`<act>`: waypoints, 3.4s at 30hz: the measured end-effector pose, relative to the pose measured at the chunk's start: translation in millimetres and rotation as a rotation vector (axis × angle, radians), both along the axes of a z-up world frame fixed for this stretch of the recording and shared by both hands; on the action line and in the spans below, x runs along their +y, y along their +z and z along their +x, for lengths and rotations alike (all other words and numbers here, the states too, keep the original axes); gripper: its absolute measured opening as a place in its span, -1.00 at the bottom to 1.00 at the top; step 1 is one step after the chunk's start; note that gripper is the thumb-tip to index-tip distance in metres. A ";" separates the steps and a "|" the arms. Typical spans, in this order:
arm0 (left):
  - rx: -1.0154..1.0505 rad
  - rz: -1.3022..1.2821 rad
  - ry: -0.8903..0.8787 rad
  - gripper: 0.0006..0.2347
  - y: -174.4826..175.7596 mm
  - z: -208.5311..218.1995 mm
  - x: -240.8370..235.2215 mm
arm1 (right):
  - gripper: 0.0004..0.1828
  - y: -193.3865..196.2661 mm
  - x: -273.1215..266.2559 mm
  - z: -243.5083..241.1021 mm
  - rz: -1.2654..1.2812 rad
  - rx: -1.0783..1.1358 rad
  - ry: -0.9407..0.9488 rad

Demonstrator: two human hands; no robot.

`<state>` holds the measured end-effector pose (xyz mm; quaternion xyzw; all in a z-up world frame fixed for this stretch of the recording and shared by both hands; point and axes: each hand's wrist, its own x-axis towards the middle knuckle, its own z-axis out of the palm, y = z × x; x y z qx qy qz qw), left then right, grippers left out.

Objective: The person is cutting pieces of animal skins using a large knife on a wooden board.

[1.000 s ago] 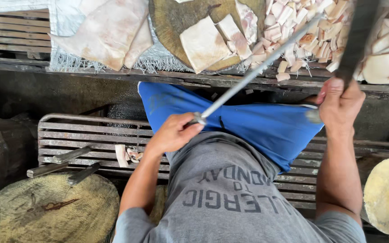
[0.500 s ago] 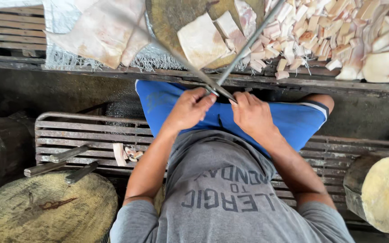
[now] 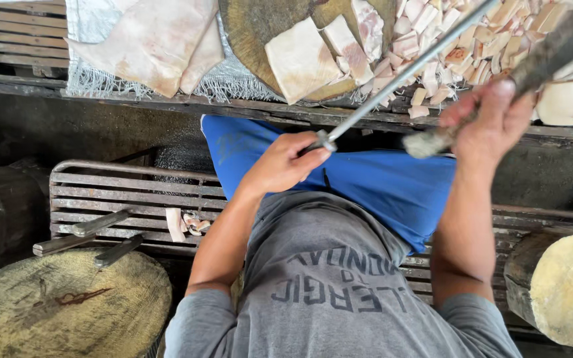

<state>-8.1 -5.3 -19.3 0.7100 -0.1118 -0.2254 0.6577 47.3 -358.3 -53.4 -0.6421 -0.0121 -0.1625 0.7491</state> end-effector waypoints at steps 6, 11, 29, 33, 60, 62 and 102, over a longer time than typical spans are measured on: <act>-0.039 0.146 0.163 -0.75 3.1 41.8 -6.2 | -0.72 8.5 105.5 -51.0 -0.748 0.405 0.233; 0.133 0.029 0.232 -0.77 -13.8 22.7 9.5 | -0.83 -20.2 94.1 -72.1 -1.245 -0.183 0.296; -0.461 -0.089 0.013 -0.84 3.2 15.4 -13.8 | -0.71 16.5 27.6 16.3 0.218 0.155 -0.074; -0.250 0.129 0.190 -0.81 5.8 40.1 -14.2 | -0.79 8.8 89.8 -33.2 -1.055 -0.071 0.124; -0.104 0.085 0.125 -0.77 -6.6 23.2 -6.1 | -0.63 -5.2 93.7 -31.8 -0.576 0.396 0.231; -0.026 0.194 0.236 -0.74 -12.2 51.1 17.7 | -0.77 -15.2 105.4 -54.9 -0.515 0.528 0.371; -0.313 0.957 0.953 -0.76 -115.2 82.4 114.5 | -0.63 -40.9 146.6 -39.8 -0.266 0.645 0.348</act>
